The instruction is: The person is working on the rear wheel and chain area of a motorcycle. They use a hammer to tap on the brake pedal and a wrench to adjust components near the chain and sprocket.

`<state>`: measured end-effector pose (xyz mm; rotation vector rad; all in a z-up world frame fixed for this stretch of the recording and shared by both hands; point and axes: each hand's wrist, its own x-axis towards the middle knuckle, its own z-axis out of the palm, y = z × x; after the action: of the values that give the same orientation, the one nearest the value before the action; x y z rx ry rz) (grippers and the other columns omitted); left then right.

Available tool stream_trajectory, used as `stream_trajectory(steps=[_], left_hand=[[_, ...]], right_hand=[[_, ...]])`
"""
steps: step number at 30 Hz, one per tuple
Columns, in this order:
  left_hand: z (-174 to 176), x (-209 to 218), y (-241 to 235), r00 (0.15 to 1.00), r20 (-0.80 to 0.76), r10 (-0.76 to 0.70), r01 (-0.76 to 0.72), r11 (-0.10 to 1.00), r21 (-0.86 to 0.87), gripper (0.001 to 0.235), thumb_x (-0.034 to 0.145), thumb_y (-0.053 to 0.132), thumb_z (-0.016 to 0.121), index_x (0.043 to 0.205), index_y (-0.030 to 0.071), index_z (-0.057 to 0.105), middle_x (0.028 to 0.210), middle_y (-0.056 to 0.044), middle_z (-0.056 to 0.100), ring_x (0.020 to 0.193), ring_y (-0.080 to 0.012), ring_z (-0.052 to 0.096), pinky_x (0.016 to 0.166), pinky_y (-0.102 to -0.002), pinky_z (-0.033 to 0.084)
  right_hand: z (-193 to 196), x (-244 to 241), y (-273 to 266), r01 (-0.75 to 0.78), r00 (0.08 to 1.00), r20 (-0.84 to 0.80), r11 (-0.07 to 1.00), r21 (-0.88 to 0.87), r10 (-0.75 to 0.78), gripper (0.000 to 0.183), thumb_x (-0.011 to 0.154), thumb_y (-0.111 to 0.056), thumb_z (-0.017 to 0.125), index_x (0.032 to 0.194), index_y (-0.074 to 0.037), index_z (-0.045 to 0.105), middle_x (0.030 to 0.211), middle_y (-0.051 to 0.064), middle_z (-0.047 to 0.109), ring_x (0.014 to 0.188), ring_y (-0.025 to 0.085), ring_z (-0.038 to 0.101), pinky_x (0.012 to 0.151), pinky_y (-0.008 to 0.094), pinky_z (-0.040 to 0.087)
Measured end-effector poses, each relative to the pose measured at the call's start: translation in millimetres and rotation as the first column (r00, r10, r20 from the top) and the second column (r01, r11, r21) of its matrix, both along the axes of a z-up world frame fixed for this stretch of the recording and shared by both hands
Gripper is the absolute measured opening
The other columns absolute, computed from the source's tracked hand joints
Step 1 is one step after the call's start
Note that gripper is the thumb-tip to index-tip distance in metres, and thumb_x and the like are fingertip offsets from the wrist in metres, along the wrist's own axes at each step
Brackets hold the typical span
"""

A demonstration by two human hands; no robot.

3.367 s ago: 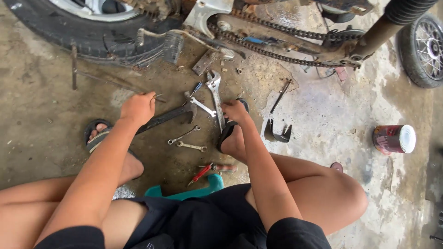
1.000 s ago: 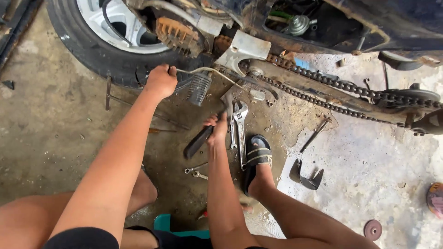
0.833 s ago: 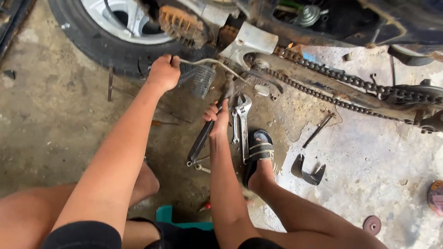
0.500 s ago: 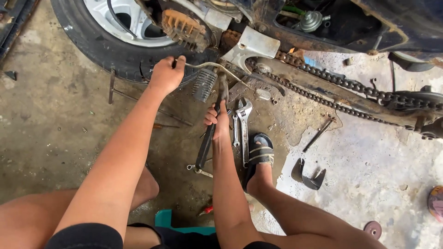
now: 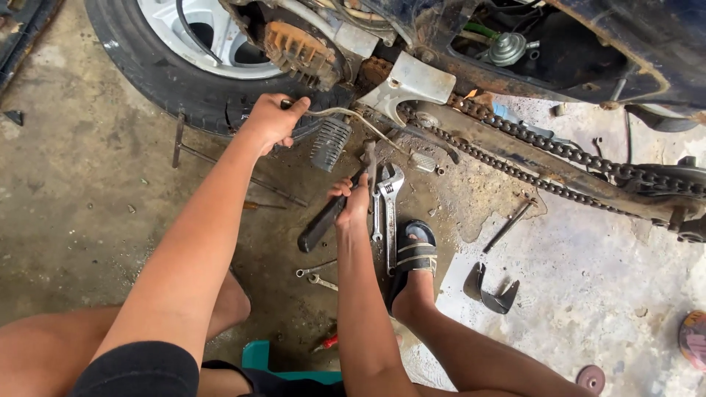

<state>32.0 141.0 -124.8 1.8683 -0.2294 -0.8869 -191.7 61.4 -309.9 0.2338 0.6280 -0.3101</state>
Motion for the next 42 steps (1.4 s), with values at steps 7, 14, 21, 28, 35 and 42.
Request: stream_trajectory(steps=[7,14,21,28,35,42], left_hand=[[8,-4,2,0.998,-0.051,0.021,-0.023,0.999,-0.029,0.034,0.101,0.032,0.070,0.097,-0.001,0.070,0.059,-0.013,0.055,0.047,-0.0125,0.055,0.035,-0.028,0.049],[6,0,1,0.995,-0.050,-0.083,0.079,0.993,-0.090,0.033,0.107,0.030,0.063,0.111,-0.002,0.069,0.058,-0.008,0.053,0.045,-0.0092,0.047,0.039,-0.028,0.040],[-9,-4,4,0.998,-0.044,-0.051,0.045,0.991,-0.125,0.032,0.106,0.027,0.063,0.113,-0.003,0.070,0.056,-0.011,0.055,0.042,-0.0099,0.049,0.036,-0.026,0.042],[6,1,4,0.998,-0.051,-0.044,0.042,0.998,-0.044,0.032,0.103,0.029,0.066,0.112,-0.001,0.073,0.056,-0.012,0.058,0.042,-0.0097,0.053,0.034,-0.027,0.046],[45,-6,-23,0.896,0.204,-0.394,0.324,0.895,0.306,0.037,0.103,0.032,0.062,0.128,0.006,0.071,0.095,-0.020,0.072,0.088,-0.0301,0.073,0.069,-0.044,0.066],[19,1,-22,0.406,0.641,-0.651,0.425,0.756,0.499,0.061,0.114,0.048,0.051,0.068,0.011,0.067,0.052,-0.009,0.061,0.047,-0.0312,0.060,0.052,-0.041,0.055]], right_hand=[[29,1,9,-0.039,0.996,0.072,0.996,-0.080,0.045,0.043,0.102,-0.062,0.052,0.092,-0.020,0.053,0.061,-0.014,0.035,0.038,0.001,0.036,0.042,0.028,0.046],[56,1,4,-0.125,0.992,0.012,0.982,-0.140,0.128,0.048,0.099,-0.066,0.055,0.085,-0.020,0.054,0.057,-0.014,0.032,0.036,0.001,0.031,0.038,0.026,0.041],[83,9,3,-0.174,0.971,-0.207,0.947,-0.268,0.120,0.045,0.103,-0.064,0.048,0.090,-0.020,0.045,0.061,-0.013,0.033,0.038,0.000,0.034,0.040,0.025,0.042],[63,1,3,-0.079,0.975,-0.220,0.975,-0.209,0.032,0.045,0.106,-0.060,0.045,0.090,-0.018,0.040,0.064,-0.013,0.034,0.039,0.001,0.037,0.041,0.026,0.044],[79,-20,-25,-0.333,0.924,-0.355,0.760,-0.559,0.143,0.050,0.104,-0.062,0.046,0.097,-0.012,0.053,0.064,-0.001,0.040,0.042,0.013,0.041,0.042,0.034,0.050],[54,-29,-53,-0.365,0.909,-0.375,0.781,-0.506,0.182,0.033,0.105,-0.043,0.055,0.105,-0.010,0.058,0.073,-0.002,0.038,0.054,0.014,0.038,0.050,0.031,0.044]])
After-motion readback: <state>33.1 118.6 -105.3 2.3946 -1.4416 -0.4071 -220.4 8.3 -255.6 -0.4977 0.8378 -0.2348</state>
